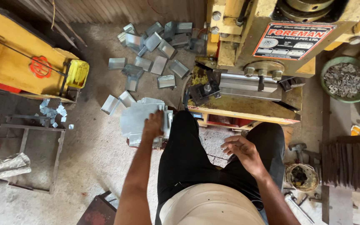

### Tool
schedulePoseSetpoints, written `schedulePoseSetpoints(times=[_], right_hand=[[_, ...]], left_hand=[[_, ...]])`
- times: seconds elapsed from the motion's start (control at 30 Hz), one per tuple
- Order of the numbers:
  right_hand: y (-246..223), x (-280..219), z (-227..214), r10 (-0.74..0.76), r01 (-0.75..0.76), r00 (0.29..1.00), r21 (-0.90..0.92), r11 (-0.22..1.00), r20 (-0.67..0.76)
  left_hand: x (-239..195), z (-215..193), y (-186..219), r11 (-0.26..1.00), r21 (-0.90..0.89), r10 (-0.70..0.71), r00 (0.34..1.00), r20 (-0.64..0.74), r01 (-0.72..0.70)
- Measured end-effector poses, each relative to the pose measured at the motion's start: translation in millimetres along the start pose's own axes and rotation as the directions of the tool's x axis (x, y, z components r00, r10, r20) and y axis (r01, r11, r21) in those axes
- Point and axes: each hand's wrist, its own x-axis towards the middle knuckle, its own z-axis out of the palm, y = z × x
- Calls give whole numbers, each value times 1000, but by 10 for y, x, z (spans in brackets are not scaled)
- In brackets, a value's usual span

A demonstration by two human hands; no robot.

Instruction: The person places flat metal sheets into a bending machine and presses down to fold the edges, forming them into small rectangular trays. They handle the metal pieces by hand and stack them after folding.

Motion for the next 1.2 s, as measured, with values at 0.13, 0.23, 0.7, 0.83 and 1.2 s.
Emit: schedulePoseSetpoints(times=[0.13,0.23,0.7,0.83,1.2], right_hand=[[65,-37,-61,57,-56,998,66,996,-20],[83,-37,-86,130,-128,991,91,988,-16],[-87,-104,-127,74,-232,969,769,596,236],[-47,-296,-412,182,-78,978,625,777,-104],[-91,-181,-897,222,-23,913,501,865,-342]], left_hand=[[-321,-520,-437,873,-484,-149,918,-368,-52],[-665,-745,-706,439,-797,-290,775,-562,-415],[-1000,-1301,1483,-916,-341,364,799,-479,212],[-788,-1221,1928,-841,-461,462,821,-336,285],[-805,-596,2246,-327,-940,255,949,-183,-94]])
